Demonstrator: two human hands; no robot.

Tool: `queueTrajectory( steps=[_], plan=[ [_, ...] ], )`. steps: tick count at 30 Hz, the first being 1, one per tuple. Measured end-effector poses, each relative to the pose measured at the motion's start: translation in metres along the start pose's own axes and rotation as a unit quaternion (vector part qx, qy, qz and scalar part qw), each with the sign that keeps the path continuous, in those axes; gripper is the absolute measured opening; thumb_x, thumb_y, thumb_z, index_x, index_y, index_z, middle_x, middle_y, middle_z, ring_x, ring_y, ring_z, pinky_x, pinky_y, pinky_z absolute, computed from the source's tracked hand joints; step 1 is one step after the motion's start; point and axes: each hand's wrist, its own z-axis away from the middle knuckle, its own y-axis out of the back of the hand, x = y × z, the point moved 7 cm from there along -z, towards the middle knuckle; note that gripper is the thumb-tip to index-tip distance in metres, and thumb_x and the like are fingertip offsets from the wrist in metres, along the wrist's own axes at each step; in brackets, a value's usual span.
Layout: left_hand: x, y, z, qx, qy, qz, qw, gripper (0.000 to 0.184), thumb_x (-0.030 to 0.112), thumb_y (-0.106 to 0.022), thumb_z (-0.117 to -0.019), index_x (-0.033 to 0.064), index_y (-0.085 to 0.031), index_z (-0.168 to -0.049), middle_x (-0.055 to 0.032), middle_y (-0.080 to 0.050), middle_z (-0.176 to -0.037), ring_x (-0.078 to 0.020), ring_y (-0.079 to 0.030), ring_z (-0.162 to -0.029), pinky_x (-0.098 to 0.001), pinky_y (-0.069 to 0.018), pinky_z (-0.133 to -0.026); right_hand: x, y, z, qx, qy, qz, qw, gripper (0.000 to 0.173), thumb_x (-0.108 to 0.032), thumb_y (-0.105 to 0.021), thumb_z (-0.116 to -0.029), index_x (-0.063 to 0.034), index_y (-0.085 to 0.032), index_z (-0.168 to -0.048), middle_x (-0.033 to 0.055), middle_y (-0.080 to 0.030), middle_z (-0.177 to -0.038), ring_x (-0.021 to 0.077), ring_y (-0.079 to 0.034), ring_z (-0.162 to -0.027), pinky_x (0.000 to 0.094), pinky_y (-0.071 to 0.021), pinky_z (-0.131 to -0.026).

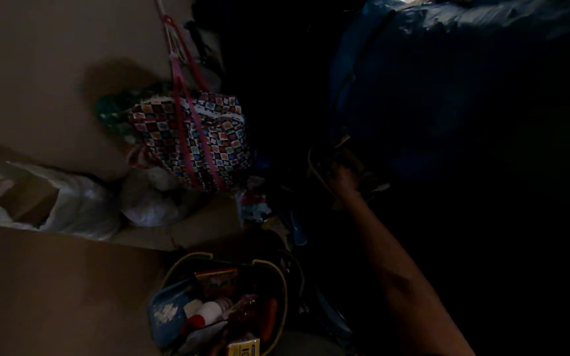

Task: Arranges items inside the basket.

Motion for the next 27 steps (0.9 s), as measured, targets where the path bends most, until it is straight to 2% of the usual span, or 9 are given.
queueTrajectory(
  steps=[6,9,12,15,18,21,23,25,27],
  plan=[
    [0.014,-0.009,0.005,-0.028,-0.01,-0.021,0.999,0.027,0.013,-0.047,-0.1044,-0.0032,-0.062,-0.12,-0.0018,-0.068,-0.106,-0.0016,-0.062,-0.096,-0.0223,-0.052,-0.088,-0.01,-0.002,0.0,0.034,-0.02,0.034,0.999,0.055,-0.044,-0.059,-0.1023,-0.004,-0.059,-0.14,0.0248,-0.064,-0.132,0.0452,-0.06,-0.125,0.0651,-0.0468,-0.1],
    [0.009,-0.013,0.004,-0.035,-0.001,-0.02,0.999,0.026,0.014,-0.047,-0.1039,-0.0006,-0.063,-0.118,-0.0003,-0.069,-0.097,-0.0023,-0.064,-0.084,-0.023,-0.0558,-0.077,-0.012,-0.002,-0.002,0.029,-0.001,0.036,0.999,0.05,-0.036,-0.061,-0.1017,-0.0064,-0.058,-0.142,0.0247,-0.063,-0.134,0.0465,-0.059,-0.126,0.0663,-0.0465,-0.1],
    [0.006,-0.017,0.003,-0.014,0.024,-0.025,0.999,0.021,0.01,-0.048,-0.1036,-0.004,-0.06,-0.114,-0.0028,-0.065,-0.093,-0.0027,-0.062,-0.079,-0.0227,-0.0544,-0.073,-0.016,-0.001,-0.004,0.018,-0.003,0.045,0.999,0.052,-0.04,-0.058,-0.1036,-0.0034,-0.057,-0.141,0.0269,-0.065,-0.128,0.0477,-0.062,-0.12,0.0664,-0.048,-0.097],
    [0.0,-0.02,-0.005,0.002,0.034,-0.043,0.999,0.024,0.01,-0.056,-0.103,-0.0076,-0.062,-0.119,-0.0118,-0.067,-0.103,-0.0105,-0.062,-0.09,-0.0294,-0.0535,-0.083,-0.017,0.005,-0.002,0.021,-0.006,0.02,1.0,0.054,-0.041,-0.059,-0.1029,-0.005,-0.054,-0.144,0.0263,-0.067,-0.125,0.0479,-0.064,-0.116,0.0677,-0.0489,-0.096],
    [0.018,-0.024,0.004,-0.005,0.046,-0.066,0.997,0.027,0.011,-0.058,-0.1033,-0.0055,-0.061,-0.124,-0.0124,-0.068,-0.109,-0.0114,-0.064,-0.095,-0.029,-0.0538,-0.086,-0.027,0.014,0.015,0.015,0.035,-0.023,0.999,0.056,-0.034,-0.061,-0.1029,-0.0008,-0.049,-0.146,0.0299,-0.065,-0.126,0.0502,-0.063,-0.116,0.0683,-0.048,-0.096],
    [0.03,-0.029,0.006,-0.029,0.048,-0.068,0.996,0.029,0.01,-0.056,-0.1037,-0.0057,-0.056,-0.128,-0.0105,-0.065,-0.109,-0.0074,-0.061,-0.095,-0.0245,-0.0521,-0.086,-0.027,0.023,0.022,0.035,0.081,-0.074,0.993,0.064,-0.03,-0.066,-0.0987,-0.002,-0.043,-0.151,0.0336,-0.056,-0.137,0.0526,-0.056,-0.124,0.0706,-0.0441,-0.101],
    [0.03,-0.032,0.004,-0.047,0.051,-0.07,0.995,0.027,0.012,-0.056,-0.1036,-0.0054,-0.058,-0.124,-0.0086,-0.065,-0.104,-0.0063,-0.061,-0.091,-0.0243,-0.0523,-0.083,-0.031,0.034,0.033,0.071,0.117,-0.09,0.986,0.065,-0.03,-0.066,-0.0981,0.0002,-0.042,-0.151,0.0332,-0.054,-0.14,0.05,-0.054,-0.127,0.0661,-0.0431,-0.104],
    [0.031,-0.035,0.001,-0.069,0.05,-0.073,0.994,0.028,0.012,-0.056,-0.1037,-0.0057,-0.057,-0.126,-0.0094,-0.064,-0.107,-0.0071,-0.061,-0.093,-0.0249,-0.0516,-0.085,-0.034,0.047,0.047,0.109,0.156,-0.13,0.973,0.071,-0.027,-0.069,-0.0951,0.0035,-0.039,-0.152,0.0324,-0.052,-0.143,0.0441,-0.053,-0.131,0.0556,-0.0446,-0.109],
    [0.03,-0.038,-0.004,-0.079,0.041,-0.068,0.994,0.028,0.011,-0.058,-0.1025,-0.0057,-0.057,-0.125,-0.0089,-0.065,-0.106,-0.0063,-0.061,-0.093,-0.024,-0.0521,-0.085,-0.037,0.061,0.069,0.125,0.199,-0.178,0.955,0.075,-0.019,-0.07,-0.0917,0.0042,-0.034,-0.153,0.0295,-0.051,-0.144,0.0343,-0.058,-0.128,0.0446,-0.051,-0.105]
  ],
)
